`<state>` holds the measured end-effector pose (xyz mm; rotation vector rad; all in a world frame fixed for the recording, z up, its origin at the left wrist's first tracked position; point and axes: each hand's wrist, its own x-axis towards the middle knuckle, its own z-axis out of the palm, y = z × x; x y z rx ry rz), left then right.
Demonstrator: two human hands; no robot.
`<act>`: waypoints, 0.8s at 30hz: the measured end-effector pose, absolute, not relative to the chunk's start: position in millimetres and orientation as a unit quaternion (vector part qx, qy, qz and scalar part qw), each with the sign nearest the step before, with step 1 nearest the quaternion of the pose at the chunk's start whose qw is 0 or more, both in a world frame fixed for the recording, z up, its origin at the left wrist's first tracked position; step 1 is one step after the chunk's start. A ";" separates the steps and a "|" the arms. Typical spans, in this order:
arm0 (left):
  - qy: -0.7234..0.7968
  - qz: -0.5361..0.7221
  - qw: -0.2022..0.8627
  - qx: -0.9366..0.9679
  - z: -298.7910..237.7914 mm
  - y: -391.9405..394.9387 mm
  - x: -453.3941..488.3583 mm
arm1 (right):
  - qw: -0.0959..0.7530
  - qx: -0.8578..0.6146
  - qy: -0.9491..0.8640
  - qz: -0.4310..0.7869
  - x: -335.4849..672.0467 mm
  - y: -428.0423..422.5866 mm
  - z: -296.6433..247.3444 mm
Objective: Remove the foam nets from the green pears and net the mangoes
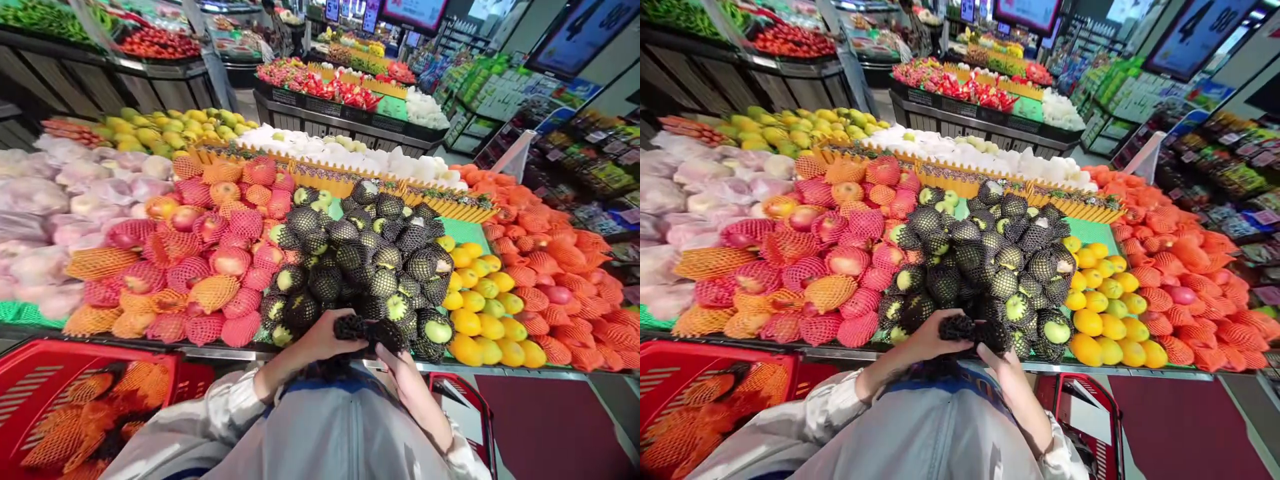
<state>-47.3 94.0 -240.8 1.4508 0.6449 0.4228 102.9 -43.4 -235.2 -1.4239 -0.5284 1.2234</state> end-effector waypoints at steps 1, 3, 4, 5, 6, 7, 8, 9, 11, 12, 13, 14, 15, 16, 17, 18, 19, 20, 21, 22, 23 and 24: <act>0.266 0.189 0.675 0.662 -239.0 91.1 -36.0 | 0.556 -0.630 -0.235 0.489 113.9 -44.3 -233.5; 0.280 0.223 0.648 0.672 -237.0 91.0 -24.7 | 0.548 -0.655 -0.253 0.454 133.5 -43.7 -230.4; 0.318 0.252 0.629 0.663 -237.0 92.5 -23.1 | 0.549 -0.655 -0.266 0.446 141.1 -42.5 -230.0; 0.360 0.281 0.608 0.649 -237.4 94.2 -23.3 | 0.553 -0.650 -0.276 0.443 146.6 -41.0 -230.6; 0.396 0.303 0.590 0.635 -237.6 95.8 -24.5 | 0.562 -0.642 -0.281 0.440 149.8 -39.0 -232.0; 0.418 0.319 0.575 0.627 -237.2 97.1 -26.3 | 0.576 -0.632 -0.279 0.436 150.8 -36.6 -233.9; 0.427 0.327 0.565 0.626 -236.0 98.3 -28.4 | 0.592 -0.622 -0.273 0.434 149.8 -33.5 -235.9; 0.428 0.331 0.559 0.629 -234.3 99.5 -30.7 | 0.608 -0.611 -0.264 0.434 147.2 -29.7 -237.5; 0.433 0.339 0.553 0.627 -230.9 103.1 -36.3 | 0.632 -0.586 -0.245 0.445 139.6 -19.6 -238.0; 0.447 0.348 0.548 0.615 -230.3 105.9 -39.8 | 0.636 -0.574 -0.238 0.458 135.6 -13.4 -236.5; 0.465 0.359 0.545 0.598 -230.9 109.4 -43.8 | 0.634 -0.565 -0.235 0.473 131.8 -6.9 -233.7; 0.484 0.371 0.542 0.578 -232.9 113.6 -48.4 | 0.626 -0.556 -0.238 0.492 128.4 -0.2 -229.6; 0.501 0.380 0.542 0.557 -235.9 118.4 -53.3 | 0.612 -0.549 -0.248 0.513 125.2 6.2 -224.6; 0.512 0.384 0.547 0.540 -239.4 123.4 -58.5 | 0.591 -0.541 -0.264 0.536 122.3 11.9 -218.8; 0.515 0.381 0.558 0.527 -243.0 128.5 -63.6 | 0.564 -0.532 -0.290 0.561 119.7 16.6 -212.8; 0.512 0.374 0.575 0.517 -246.0 133.7 -68.5 | 0.533 -0.522 -0.322 0.582 117.4 20.2 -207.1; 0.503 0.360 0.595 0.512 -248.2 139.0 -73.1 | 0.500 -0.514 -0.359 0.598 115.4 22.4 -202.4; 0.487 0.336 0.618 0.517 -249.6 144.5 -77.1 | 0.468 -0.508 -0.395 0.606 114.1 23.2 -199.2; 0.464 0.302 0.640 0.532 -250.2 150.4 -80.5 | 0.444 -0.501 -0.424 0.610 113.5 22.7 -198.0; 0.442 0.268 0.652 0.554 -250.5 157.0 -83.1 | 0.430 -0.495 -0.443 0.611 113.8 21.0 -199.0; 0.427 0.251 0.649 0.578 -250.6 164.1 -84.7 | 0.427 -0.493 -0.447 0.611 114.8 18.3 -201.9; 0.422 0.249 0.632 0.600 -251.0 171.9 -85.3 | 0.436 -0.500 -0.433 0.610 116.6 14.6 -206.4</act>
